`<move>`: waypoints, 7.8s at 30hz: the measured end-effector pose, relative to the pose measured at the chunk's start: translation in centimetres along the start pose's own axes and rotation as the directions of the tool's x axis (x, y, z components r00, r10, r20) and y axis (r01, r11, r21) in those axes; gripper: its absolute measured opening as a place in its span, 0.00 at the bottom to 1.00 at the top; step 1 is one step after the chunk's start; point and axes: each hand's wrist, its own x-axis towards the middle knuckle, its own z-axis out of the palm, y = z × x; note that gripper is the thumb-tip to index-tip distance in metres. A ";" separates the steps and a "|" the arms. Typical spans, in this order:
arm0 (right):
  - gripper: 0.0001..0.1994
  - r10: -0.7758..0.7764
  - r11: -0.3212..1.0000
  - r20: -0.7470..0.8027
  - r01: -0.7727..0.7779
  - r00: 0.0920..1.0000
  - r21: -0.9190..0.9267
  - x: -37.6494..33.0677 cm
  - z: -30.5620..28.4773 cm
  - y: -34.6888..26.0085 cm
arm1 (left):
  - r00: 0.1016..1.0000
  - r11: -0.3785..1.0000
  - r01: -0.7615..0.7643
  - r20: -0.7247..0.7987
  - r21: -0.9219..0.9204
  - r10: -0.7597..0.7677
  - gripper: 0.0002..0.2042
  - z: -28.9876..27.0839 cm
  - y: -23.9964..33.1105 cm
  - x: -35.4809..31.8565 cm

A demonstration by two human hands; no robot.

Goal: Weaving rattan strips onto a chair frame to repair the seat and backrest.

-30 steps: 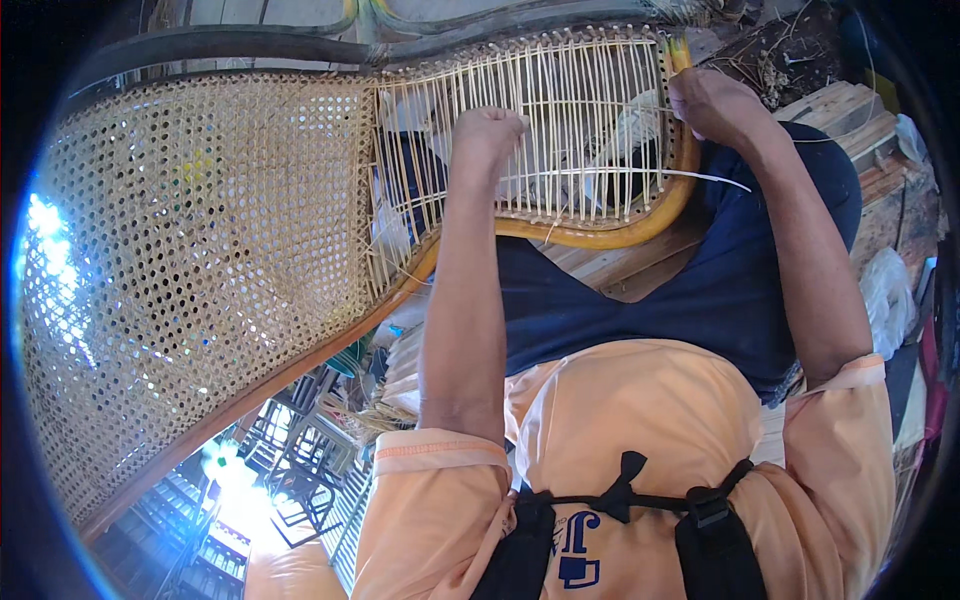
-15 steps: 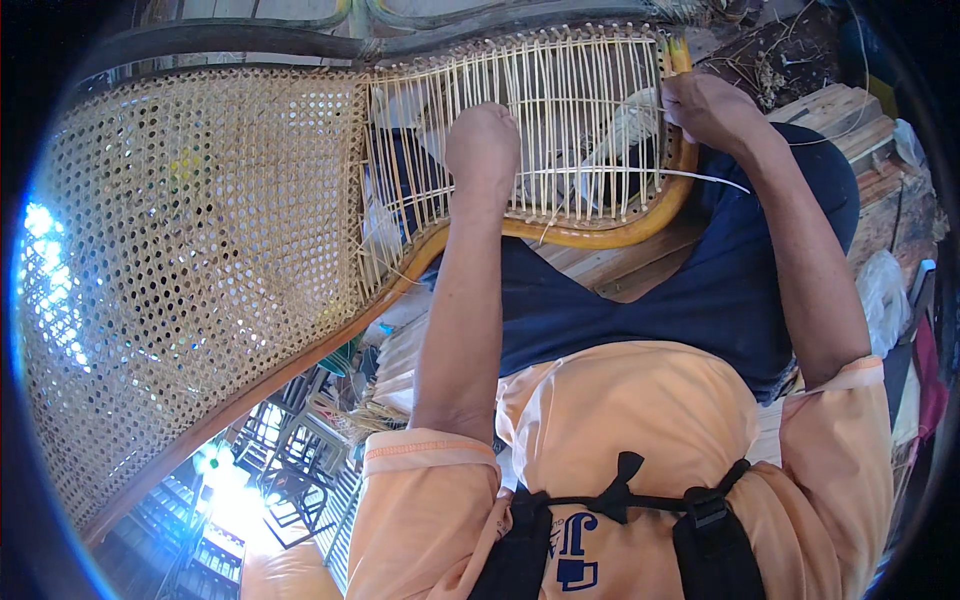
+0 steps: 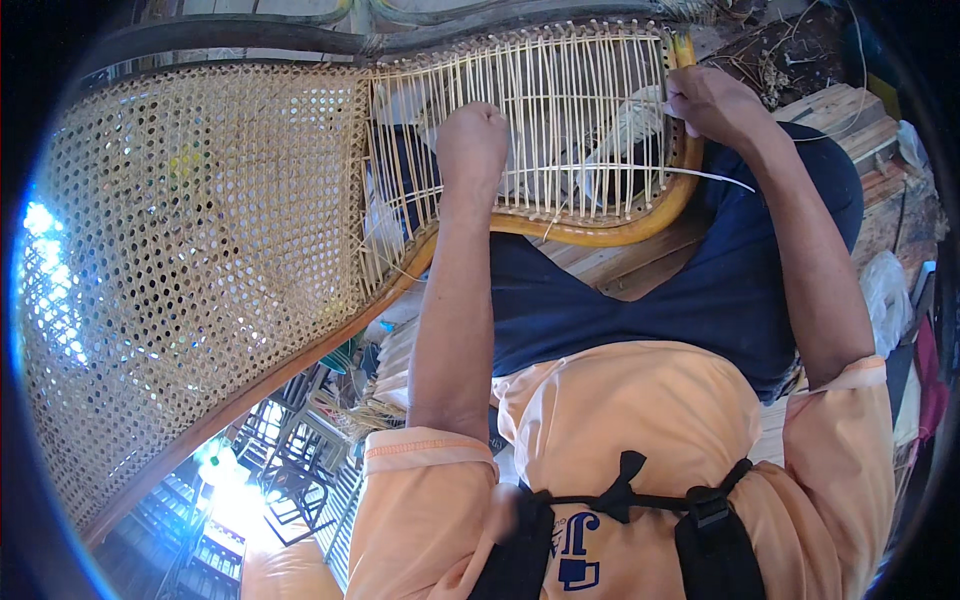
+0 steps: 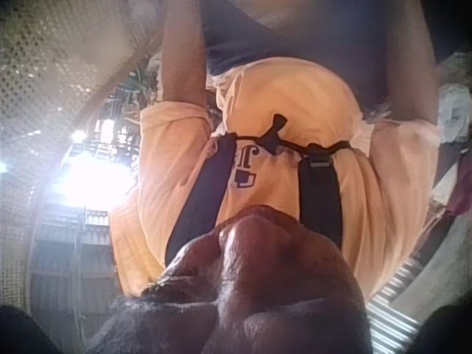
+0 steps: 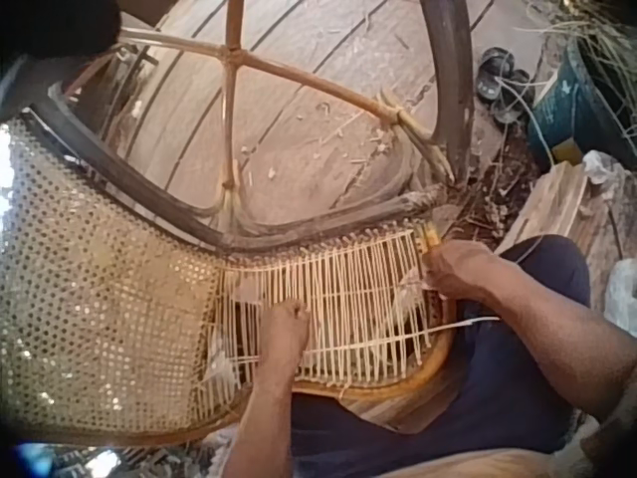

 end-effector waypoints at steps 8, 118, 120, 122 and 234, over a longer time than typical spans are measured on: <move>0.09 0.015 0.995 0.010 -0.016 1.000 0.096 0.0 0.8 1.6 | 0.937 0.917 0.300 0.261 -0.263 -0.232 0.09 0.2 -1.5 1.0; 0.10 0.014 0.906 0.089 -0.050 0.996 0.420 6.6 5.4 -11.4 | 0.966 0.966 0.230 0.152 -0.118 -0.211 0.10 -0.2 -3.4 2.0; 0.09 0.026 0.907 0.145 -0.084 0.989 0.413 6.8 5.3 -11.3 | 0.961 0.950 0.247 0.175 -0.191 -0.215 0.11 -0.4 -3.5 1.9; 0.09 0.034 0.920 0.113 -0.075 0.993 0.384 7.1 5.8 -11.6 | 0.964 0.954 0.234 0.174 -0.188 -0.202 0.10 -0.5 -3.2 1.8; 0.10 -0.007 0.972 -0.187 0.050 0.982 0.228 6.4 8.1 -13.9 | 0.917 0.962 -0.188 -0.314 0.200 0.244 0.11 -2.4 -6.2 -0.8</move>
